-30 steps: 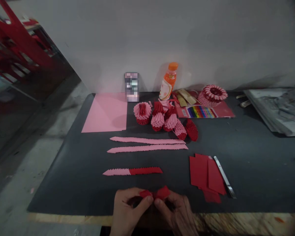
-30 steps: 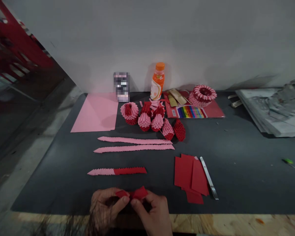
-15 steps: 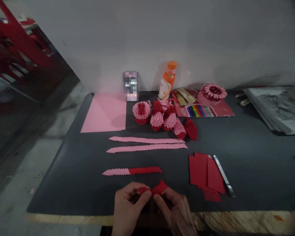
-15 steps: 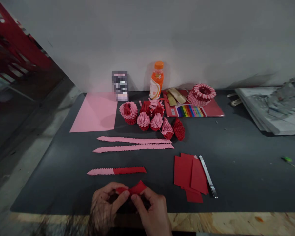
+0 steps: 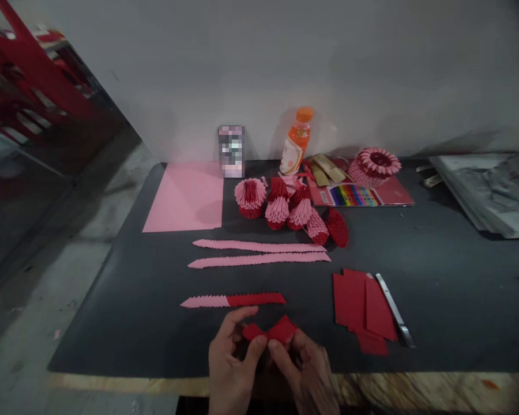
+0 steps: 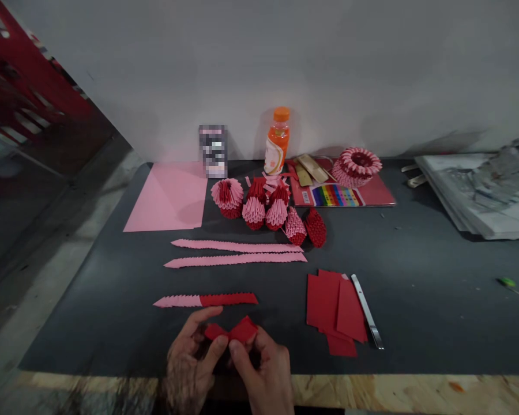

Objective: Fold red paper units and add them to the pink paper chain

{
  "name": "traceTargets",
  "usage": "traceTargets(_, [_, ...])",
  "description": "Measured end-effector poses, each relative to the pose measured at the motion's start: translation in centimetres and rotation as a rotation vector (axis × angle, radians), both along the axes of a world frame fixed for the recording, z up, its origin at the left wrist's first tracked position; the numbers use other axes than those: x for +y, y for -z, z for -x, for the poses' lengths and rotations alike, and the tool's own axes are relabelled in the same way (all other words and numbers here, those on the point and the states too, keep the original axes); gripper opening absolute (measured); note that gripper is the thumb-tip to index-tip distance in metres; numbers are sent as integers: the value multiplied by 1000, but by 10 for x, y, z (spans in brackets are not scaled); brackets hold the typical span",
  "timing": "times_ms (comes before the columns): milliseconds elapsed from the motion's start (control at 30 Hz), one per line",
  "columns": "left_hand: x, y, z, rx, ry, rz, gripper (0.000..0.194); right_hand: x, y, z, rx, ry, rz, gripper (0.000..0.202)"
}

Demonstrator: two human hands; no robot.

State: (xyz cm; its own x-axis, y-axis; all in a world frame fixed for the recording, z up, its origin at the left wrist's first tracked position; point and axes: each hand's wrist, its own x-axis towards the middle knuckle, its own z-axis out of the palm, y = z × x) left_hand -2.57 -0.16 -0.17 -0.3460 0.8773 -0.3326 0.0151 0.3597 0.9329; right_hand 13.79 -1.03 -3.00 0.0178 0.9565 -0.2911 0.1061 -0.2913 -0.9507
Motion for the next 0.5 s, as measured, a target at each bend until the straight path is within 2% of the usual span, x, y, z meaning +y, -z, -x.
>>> traceTargets(100, [-2,6,0,-88,-20,45,60,-3,2,3,38,31,12,43])
traceTargets(200, [-2,15,-1,-187,19,67,63,-3,2,6,80,83,22,45])
traceTargets(300, [-5,22,-6,-210,72,18,44,-1,-3,6,69,94,26,42])
traceTargets(433, [-6,25,-6,-164,23,16,50,6,-8,-3,39,16,-34,25])
traceTargets(500, [-4,24,-2,-195,28,37,54,11,-9,-9,12,64,-96,17])
